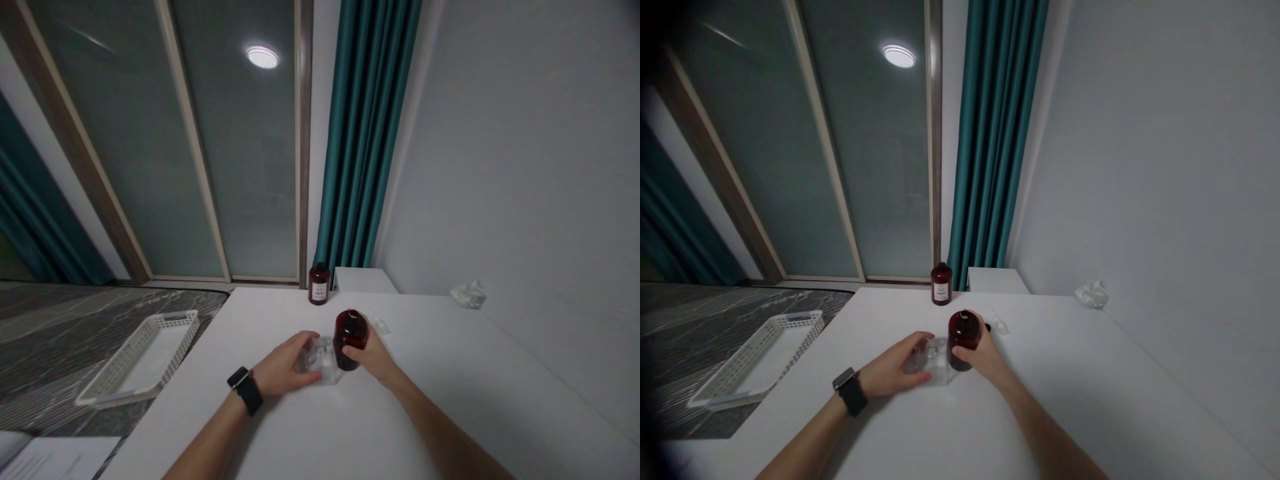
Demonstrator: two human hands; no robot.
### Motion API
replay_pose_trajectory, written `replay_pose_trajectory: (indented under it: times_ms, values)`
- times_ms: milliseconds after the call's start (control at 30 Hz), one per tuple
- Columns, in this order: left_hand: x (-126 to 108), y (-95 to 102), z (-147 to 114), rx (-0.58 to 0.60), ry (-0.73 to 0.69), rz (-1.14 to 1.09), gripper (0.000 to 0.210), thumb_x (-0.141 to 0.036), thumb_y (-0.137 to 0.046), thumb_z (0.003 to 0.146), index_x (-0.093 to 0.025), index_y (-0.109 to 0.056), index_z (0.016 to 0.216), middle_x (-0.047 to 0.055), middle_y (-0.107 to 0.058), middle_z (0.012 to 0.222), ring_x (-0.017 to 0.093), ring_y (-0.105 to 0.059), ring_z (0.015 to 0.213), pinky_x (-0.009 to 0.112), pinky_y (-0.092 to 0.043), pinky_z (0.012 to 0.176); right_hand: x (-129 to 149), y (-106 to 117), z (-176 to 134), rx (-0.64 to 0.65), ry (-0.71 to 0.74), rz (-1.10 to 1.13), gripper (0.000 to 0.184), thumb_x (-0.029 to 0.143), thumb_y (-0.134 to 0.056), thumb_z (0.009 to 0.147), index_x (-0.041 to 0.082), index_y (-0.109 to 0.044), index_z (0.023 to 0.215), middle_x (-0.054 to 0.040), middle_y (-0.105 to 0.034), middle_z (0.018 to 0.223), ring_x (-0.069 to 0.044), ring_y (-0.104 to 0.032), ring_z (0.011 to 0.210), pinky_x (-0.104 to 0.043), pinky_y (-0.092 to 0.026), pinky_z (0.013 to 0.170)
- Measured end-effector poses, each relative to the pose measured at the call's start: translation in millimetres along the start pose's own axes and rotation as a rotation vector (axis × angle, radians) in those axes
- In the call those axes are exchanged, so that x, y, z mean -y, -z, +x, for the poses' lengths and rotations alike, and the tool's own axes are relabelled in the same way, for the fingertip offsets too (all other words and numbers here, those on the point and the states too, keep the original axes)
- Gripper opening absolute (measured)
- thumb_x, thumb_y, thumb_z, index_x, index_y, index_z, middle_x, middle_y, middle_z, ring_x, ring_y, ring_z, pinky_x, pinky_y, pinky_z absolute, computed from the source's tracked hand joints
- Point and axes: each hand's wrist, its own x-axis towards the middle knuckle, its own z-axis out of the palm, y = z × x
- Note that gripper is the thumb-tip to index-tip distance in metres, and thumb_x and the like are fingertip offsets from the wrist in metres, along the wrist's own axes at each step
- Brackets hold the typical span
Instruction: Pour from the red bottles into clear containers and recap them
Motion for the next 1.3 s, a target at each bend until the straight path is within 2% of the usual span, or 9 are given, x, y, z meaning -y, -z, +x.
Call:
replay_pose_trajectory:
  times_ms: [200,300,400,567,700,833,933,1067,1300]
  values:
    - [3.5,-0.9,0.5,0.005,0.013,-0.006,0.061,-0.031,-0.073,0.077,-0.018,-0.046,0.13,0.011,-0.063,0.115,0.027,-0.06,0.099,0.041,-0.05,0.087,-14.6,-6.2,-0.8,-0.099,0.004,-0.122,0.057,0.025,-0.079,0.062,0.023,-0.055,0.113,-0.0048,-0.069,0.105,-0.026,-0.066,0.096,-0.045,-0.054,0.09]
    - [5.3,-2.5,-0.1,-0.005,0.02,-0.005,0.063,-0.032,-0.072,0.078,-0.019,-0.043,0.133,0.011,-0.062,0.116,0.027,-0.06,0.1,0.041,-0.049,0.089,-11.6,-7.8,-0.8,-0.12,0.042,-0.15,0.054,0.024,-0.078,0.062,0.023,-0.056,0.111,-0.0044,-0.07,0.103,-0.025,-0.066,0.095,-0.044,-0.055,0.088]
    - [5.9,-6.1,0.0,-0.028,0.08,0.038,0.072,-0.042,-0.073,0.078,-0.016,-0.038,0.136,0.014,-0.063,0.116,0.03,-0.06,0.1,0.045,-0.048,0.088,-9.0,-12.4,-1.1,-0.156,0.054,-0.173,0.052,0.022,-0.077,0.063,0.023,-0.056,0.11,-0.0047,-0.07,0.103,-0.025,-0.066,0.095,-0.043,-0.054,0.089]
    - [2.4,-13.8,2.1,-0.086,0.179,0.079,0.075,-0.044,-0.082,0.066,-0.016,-0.044,0.124,0.015,-0.064,0.113,0.033,-0.059,0.1,0.045,-0.047,0.085,-8.8,-18.0,-1.9,-0.194,0.077,-0.241,0.052,0.023,-0.075,0.065,0.021,-0.055,0.112,-0.0055,-0.07,0.102,-0.025,-0.067,0.094,-0.042,-0.055,0.089]
    - [3.1,-14.5,3.3,-0.104,0.19,0.043,0.067,-0.041,-0.083,0.066,-0.017,-0.047,0.117,0.013,-0.064,0.11,0.031,-0.059,0.097,0.042,-0.047,0.084,-10.1,-19.9,-4.1,-0.204,0.114,-0.225,0.064,0.025,-0.075,0.067,0.021,-0.049,0.126,-0.0091,-0.065,0.118,-0.027,-0.063,0.109,-0.044,-0.051,0.099]
    - [11.7,-11.5,3.7,-0.071,0.129,-0.101,0.07,-0.036,-0.083,0.068,-0.019,-0.044,0.124,0.012,-0.063,0.117,0.028,-0.059,0.101,0.04,-0.047,0.087,-9.3,-21.4,-7.0,-0.222,0.144,-0.206,0.079,0.027,-0.074,0.068,0.023,-0.039,0.139,-0.0112,-0.056,0.132,-0.028,-0.059,0.119,-0.045,-0.048,0.103]
    - [17.0,-12.3,3.4,-0.059,0.123,-0.141,0.077,-0.035,-0.081,0.07,-0.019,-0.039,0.131,0.013,-0.062,0.121,0.028,-0.06,0.104,0.042,-0.047,0.09,-9.2,-22.9,-7.1,-0.225,0.149,-0.22,0.08,0.026,-0.075,0.066,0.023,-0.04,0.137,-0.0117,-0.055,0.133,-0.029,-0.059,0.119,-0.045,-0.048,0.104]
    - [15.9,-18.1,3.9,-0.127,0.164,-0.11,0.082,-0.036,-0.084,0.066,-0.018,-0.038,0.132,0.015,-0.061,0.122,0.031,-0.059,0.108,0.046,-0.046,0.093,-9.6,-27.6,-5.9,-0.245,0.126,-0.271,0.082,0.024,-0.076,0.064,0.021,-0.039,0.137,-0.0119,-0.058,0.128,-0.029,-0.06,0.116,-0.047,-0.048,0.103]
    - [8.7,-18.0,7.9,-0.25,0.162,-0.214,0.059,-0.025,-0.078,0.071,-0.017,-0.043,0.118,0.009,-0.061,0.109,0.025,-0.06,0.1,0.04,-0.047,0.091,-1.9,-28.9,-11.3,-0.238,0.149,-0.365,0.079,0.023,-0.075,0.066,0.021,-0.039,0.136,-0.0128,-0.058,0.129,-0.029,-0.06,0.116,-0.046,-0.048,0.103]
